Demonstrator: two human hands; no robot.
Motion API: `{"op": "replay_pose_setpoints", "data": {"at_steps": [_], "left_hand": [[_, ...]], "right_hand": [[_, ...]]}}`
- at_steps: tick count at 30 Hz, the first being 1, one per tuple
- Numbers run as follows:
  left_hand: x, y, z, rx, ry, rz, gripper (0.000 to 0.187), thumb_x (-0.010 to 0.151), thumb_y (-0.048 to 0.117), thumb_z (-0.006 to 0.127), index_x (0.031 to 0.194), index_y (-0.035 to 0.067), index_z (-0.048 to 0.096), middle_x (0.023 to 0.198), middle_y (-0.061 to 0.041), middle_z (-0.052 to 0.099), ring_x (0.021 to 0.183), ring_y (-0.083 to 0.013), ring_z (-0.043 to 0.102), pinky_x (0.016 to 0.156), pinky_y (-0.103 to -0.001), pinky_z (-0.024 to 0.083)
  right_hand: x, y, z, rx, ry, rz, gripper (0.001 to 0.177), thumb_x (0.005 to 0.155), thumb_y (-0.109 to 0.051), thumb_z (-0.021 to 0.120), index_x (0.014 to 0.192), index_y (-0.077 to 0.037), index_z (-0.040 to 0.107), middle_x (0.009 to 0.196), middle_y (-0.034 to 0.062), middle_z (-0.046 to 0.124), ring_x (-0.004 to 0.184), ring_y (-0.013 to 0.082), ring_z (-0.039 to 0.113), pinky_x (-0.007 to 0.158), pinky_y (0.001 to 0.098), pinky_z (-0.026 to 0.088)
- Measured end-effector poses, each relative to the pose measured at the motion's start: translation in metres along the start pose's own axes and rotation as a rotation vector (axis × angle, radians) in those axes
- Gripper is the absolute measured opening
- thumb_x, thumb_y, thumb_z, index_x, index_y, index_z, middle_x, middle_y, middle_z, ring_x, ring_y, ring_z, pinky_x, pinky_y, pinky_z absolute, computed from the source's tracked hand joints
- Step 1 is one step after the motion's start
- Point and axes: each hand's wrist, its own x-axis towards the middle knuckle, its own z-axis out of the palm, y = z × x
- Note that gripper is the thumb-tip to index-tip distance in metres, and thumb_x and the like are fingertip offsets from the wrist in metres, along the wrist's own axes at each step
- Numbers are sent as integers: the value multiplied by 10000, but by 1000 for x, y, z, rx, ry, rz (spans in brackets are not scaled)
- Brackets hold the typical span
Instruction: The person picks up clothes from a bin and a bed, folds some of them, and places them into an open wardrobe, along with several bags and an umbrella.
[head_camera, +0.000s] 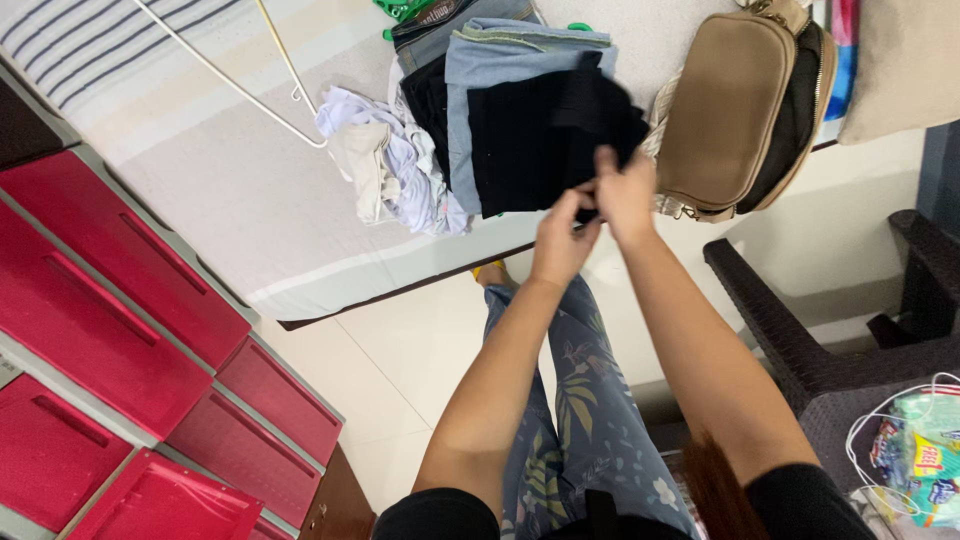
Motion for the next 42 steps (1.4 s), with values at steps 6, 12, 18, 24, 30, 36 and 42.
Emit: {"op": "replay_pose_setpoints", "data": {"at_steps": [6,12,18,24,30,36,42], "left_hand": [[-11,33,22,-154,-122,4,648,859,-41,718,1456,87,500,1371,-134,681,1310,-257,666,1082,-342,531],[-14,-28,-26,-130,120,-124,918,820,-21,723,1610,84,268,1577,-183,462,1380,-323,533,1109,-356,449],[35,-73,-82,-276,281,-424,755,807,287,829,1412,-1,482,1337,-248,631,1231,-359,633,1067,-445,502],[58,-52,-64,545,633,-232,748,730,331,911,1267,-21,528,1202,-238,540,1153,-469,526,993,-530,440],[58,-51,-61,161,460,-343,588,869,268,781,1346,20,542,1191,-186,666,1134,-409,640,973,-440,515],[36,-2,-64,322,316,-63,438,990,233,683,1368,33,585,1180,-205,618,1117,-395,624,946,-425,524],[78,-30,-85,683,653,-97,856,721,373,881,1402,36,488,1227,-265,586,1127,-452,559,950,-515,412]], "right_hand": [[-21,0,-33,-199,187,-266,432,1046,-246,611,1343,66,584,1123,304,712,1060,457,696,929,499,533],[-37,-6,37,-61,-398,-394,693,990,-305,748,1499,17,404,1394,336,515,1276,447,533,1014,473,470],[6,49,70,49,-187,-361,546,970,-263,745,1433,-60,540,1378,197,666,1237,312,671,1040,403,537],[67,65,69,105,-2,-240,530,875,-144,821,1309,-55,530,1176,98,674,1065,203,672,925,366,577],[43,45,64,487,-300,-36,465,928,-167,796,1298,-35,548,1134,72,710,1040,164,672,937,315,554],[22,40,23,471,-287,-261,403,1013,-168,741,1335,7,573,1226,70,707,1111,137,658,995,276,539],[74,72,53,242,-145,-215,648,958,-221,812,1447,-26,435,1340,150,607,1111,198,649,959,312,562]]}}
